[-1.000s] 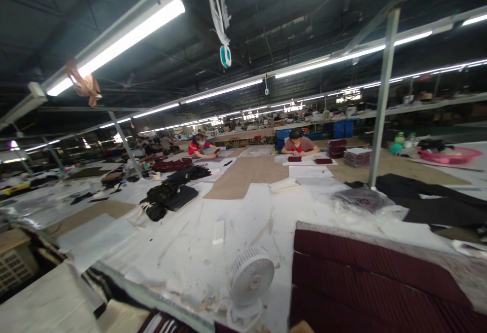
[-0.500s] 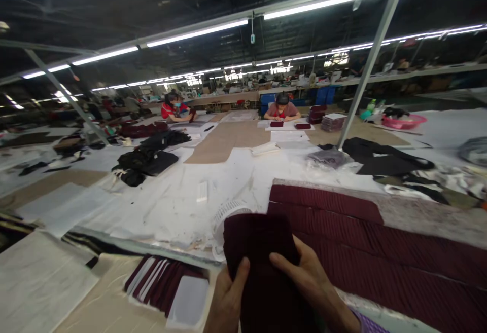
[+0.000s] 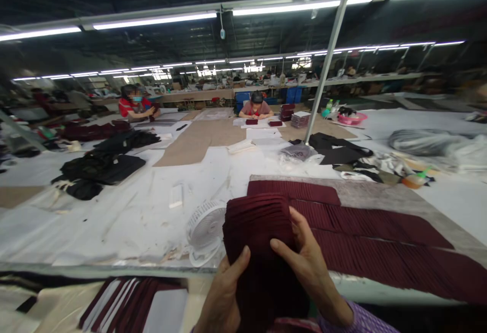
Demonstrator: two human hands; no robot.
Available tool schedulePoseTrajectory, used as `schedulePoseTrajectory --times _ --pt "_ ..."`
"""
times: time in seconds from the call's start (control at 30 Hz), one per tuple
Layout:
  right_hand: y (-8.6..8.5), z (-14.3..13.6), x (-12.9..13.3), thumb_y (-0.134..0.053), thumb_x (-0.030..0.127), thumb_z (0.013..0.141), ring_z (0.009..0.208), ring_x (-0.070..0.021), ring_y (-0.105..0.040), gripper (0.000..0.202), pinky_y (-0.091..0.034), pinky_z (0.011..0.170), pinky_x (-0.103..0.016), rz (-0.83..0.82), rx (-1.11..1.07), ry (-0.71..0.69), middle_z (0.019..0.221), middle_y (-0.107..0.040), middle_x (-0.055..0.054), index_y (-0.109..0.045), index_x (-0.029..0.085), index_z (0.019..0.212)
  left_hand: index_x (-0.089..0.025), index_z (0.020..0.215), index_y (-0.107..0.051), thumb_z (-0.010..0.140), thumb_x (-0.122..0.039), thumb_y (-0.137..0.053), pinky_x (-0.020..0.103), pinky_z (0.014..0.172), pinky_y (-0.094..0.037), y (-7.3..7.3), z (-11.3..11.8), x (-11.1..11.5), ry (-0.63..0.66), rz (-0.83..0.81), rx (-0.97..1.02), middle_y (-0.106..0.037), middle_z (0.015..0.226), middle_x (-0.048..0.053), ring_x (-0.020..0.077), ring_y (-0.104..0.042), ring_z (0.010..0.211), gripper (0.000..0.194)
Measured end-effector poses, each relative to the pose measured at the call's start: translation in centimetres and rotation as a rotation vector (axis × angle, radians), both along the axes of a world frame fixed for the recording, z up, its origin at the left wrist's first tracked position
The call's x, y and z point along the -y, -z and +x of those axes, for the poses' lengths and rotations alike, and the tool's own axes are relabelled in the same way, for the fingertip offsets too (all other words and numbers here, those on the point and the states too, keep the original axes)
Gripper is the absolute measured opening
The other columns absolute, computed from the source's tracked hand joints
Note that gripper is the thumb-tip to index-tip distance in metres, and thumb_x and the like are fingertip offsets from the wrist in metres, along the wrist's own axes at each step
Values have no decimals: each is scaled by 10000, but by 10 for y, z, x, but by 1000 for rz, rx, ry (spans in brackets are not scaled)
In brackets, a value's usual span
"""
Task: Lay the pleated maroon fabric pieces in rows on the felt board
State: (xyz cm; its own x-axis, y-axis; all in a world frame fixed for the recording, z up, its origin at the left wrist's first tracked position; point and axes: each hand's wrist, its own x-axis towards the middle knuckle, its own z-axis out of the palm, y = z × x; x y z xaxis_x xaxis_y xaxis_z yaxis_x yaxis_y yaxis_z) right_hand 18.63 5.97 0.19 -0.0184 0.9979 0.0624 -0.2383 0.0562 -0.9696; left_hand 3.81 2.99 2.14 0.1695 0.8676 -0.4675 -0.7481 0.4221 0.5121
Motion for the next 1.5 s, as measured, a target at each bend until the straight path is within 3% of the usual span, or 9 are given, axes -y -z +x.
schedulePoseTrajectory --times 0.07,0.23,0.47,0.6,0.7,0.87,1.03,1.33,1.5 --pt "0 9 3 -718 280 774 947 -189 -629 659 -535 823 -318 84 -34 5 1157 -584 -31 -368 353 1327 -207 1419 -325 795 -221 -651 429 1030 -429 -5 2 -2 21 -5 17 -661 1193 122 270 -629 1074 704" --pt "-5 31 7 -761 272 728 958 -155 -586 279 -491 800 -212 167 137 -24 1067 -567 -1 -659 307 985 -239 1415 -339 805 -202 -635 422 1015 -442 -15 6 -1 79 11 21 -681 1162 101 262 -656 1020 680" --pt "-12 41 14 -769 340 719 865 -150 -620 350 -499 724 -224 -53 26 -159 965 -638 0 -599 287 1020 -260 1410 -346 782 -196 -663 398 1025 -433 -16 8 2 102 15 4 -695 1139 82 250 -647 1040 707" --pt "-16 41 18 -759 405 705 799 -164 -609 254 -495 678 -226 -2 131 -98 860 -622 -6 -645 223 841 -210 1378 -411 785 -194 -658 422 1014 -446 -17 12 0 87 55 -10 -715 1085 99 271 -637 1057 643" --pt "-17 40 19 -720 449 728 841 -204 -609 258 -507 742 -268 30 297 -46 861 -640 -37 -686 194 759 -194 1350 -453 787 -196 -657 437 1015 -444 -17 16 0 95 100 -15 -721 1062 107 281 -634 1062 599" --pt "-19 38 20 -682 401 779 989 -240 -612 247 -505 864 -307 26 292 -73 1033 -676 -53 -726 226 949 -180 1307 -508 758 -203 -690 446 1030 -424 -20 21 1 127 143 -41 -720 1062 117 288 -636 1058 579" --pt "-20 40 21 -694 385 777 980 -261 -625 336 -511 889 -357 -11 281 -73 1003 -701 -52 -696 248 1083 -184 1280 -541 720 -197 -724 450 1038 -410 -20 22 2 120 173 -46 -711 1090 114 298 -626 1074 590" --pt "-19 40 19 -669 379 802 962 -239 -613 292 -488 895 -334 3 324 -85 1008 -682 -47 -683 232 1054 -215 1317 -499 723 -199 -722 427 1022 -416 -14 23 1 112 169 -44 -721 1065 101 273 -643 1044 635" --pt "-15 42 17 -721 354 759 848 -183 -621 231 -511 727 -257 -12 238 -40 912 -657 -10 -623 242 936 -223 1319 -497 755 -208 -693 416 1004 -431 -13 20 -1 125 150 -32 -729 1040 97 261 -662 1000 597"
